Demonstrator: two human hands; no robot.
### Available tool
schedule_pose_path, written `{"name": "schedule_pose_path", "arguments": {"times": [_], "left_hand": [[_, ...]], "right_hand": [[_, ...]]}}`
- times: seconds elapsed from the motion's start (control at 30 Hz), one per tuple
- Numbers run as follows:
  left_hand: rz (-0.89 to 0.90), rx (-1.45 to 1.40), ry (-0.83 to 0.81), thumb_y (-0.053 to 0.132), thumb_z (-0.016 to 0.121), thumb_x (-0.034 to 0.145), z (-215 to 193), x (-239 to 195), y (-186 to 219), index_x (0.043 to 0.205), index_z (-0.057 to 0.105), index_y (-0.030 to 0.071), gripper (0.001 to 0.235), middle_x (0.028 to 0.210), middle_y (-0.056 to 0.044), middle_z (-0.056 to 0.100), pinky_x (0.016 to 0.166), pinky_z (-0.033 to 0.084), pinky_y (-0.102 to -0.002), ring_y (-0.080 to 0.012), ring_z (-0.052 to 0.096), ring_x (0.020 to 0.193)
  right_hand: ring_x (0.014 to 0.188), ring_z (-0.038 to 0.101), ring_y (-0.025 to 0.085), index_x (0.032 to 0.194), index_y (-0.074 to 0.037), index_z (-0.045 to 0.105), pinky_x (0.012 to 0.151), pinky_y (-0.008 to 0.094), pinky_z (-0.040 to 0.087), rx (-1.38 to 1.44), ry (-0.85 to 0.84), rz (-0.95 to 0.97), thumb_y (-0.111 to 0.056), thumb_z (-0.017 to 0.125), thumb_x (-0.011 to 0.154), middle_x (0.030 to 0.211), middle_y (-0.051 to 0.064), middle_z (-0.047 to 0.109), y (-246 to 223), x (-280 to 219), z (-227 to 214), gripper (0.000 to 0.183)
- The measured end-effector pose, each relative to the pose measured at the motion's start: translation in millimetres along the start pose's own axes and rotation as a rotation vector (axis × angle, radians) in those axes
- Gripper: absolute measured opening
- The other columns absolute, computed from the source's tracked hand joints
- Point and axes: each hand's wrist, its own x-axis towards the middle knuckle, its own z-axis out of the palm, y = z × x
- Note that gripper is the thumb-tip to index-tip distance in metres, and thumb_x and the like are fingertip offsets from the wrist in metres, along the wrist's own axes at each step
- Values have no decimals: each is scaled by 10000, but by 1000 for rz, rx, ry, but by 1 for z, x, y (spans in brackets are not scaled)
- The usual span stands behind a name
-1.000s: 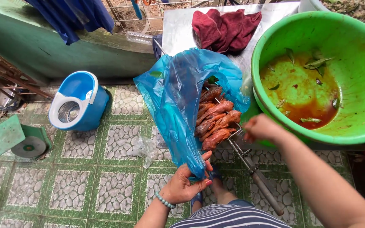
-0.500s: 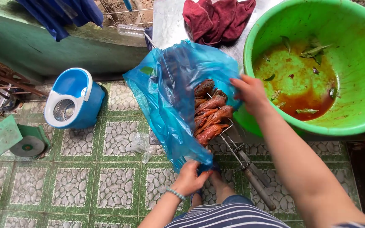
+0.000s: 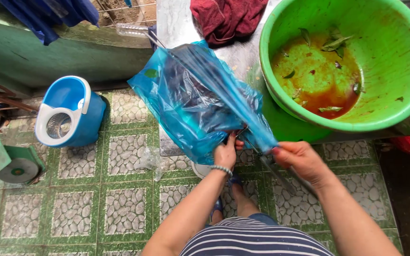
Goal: The person prepares marinated chicken by sliding chicken pieces onto a long metal skewer, then places the skewer into a blue plastic bag and ties it shut.
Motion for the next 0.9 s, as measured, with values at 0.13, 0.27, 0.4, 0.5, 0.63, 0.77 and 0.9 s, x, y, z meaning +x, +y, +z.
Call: {"name": "schedule_pose_path", "arguments": {"times": [0.13, 0.27, 0.4, 0.5, 0.63, 0.77, 0.9], "left_hand": [[-244, -82, 71, 502, 635, 965, 12, 23, -4, 805, 799, 9, 543, 757, -40, 791, 694, 514, -283, -115, 712, 687], [-233, 76, 63, 571, 596, 979, -1, 16, -16, 815, 785, 14, 610, 702, -53, 756, 678, 523, -298, -145, 703, 662], [-239, 261, -224, 561, 581, 995, -17, -32, 18, 841, 744, 40, 567, 712, -48, 741, 692, 589, -384, -226, 725, 657], [556, 781, -317, 359, 627, 980, -15, -119, 54, 954, 740, 45, 335, 863, -206, 713, 741, 536, -517, -408, 679, 808], [886, 929, -281, 234, 610, 817, -14, -178, 76, 970, 694, 12, 283, 983, -235, 677, 869, 533, -550, -428, 676, 928], [913, 867, -228, 65, 593, 806, -25, -178, 75, 1027, 661, -8, 242, 1148, -265, 618, 892, 549, -520, -441, 653, 1003], [799, 515, -209, -14, 658, 866, -29, -152, 69, 1081, 732, 19, 230, 1117, -217, 692, 836, 590, -421, -363, 708, 957]], "right_hand": [[617, 409, 56, 1096, 11, 778, 558, 245, 335, -76, -52, 106, -181, 661, 968, 694, -59, 538, -10, -8, 17, 258], [595, 389, 58, 1076, -10, 774, 548, 239, 317, -66, 42, 129, -190, 635, 994, 651, -67, 487, -11, -10, 5, 242], [734, 540, 61, 1079, -46, 742, 669, 234, 472, -248, 41, 130, -164, 680, 933, 803, -61, 646, -27, -10, 16, 197], [940, 597, 107, 1122, -39, 726, 815, 258, 497, -396, 23, -162, -146, 713, 903, 1028, -10, 618, -29, -16, 20, 244], [1021, 606, 204, 1103, -37, 732, 891, 316, 484, -749, 31, -430, -107, 756, 860, 1077, 61, 624, -55, -25, 57, 254], [1044, 607, 238, 1107, -45, 707, 918, 345, 478, -816, -22, -482, -85, 729, 865, 1084, 84, 650, -45, -28, 58, 246], [1014, 646, 183, 1163, -36, 706, 911, 326, 516, -635, -116, -241, -108, 686, 954, 1048, 74, 680, -15, -20, 36, 223]]}}
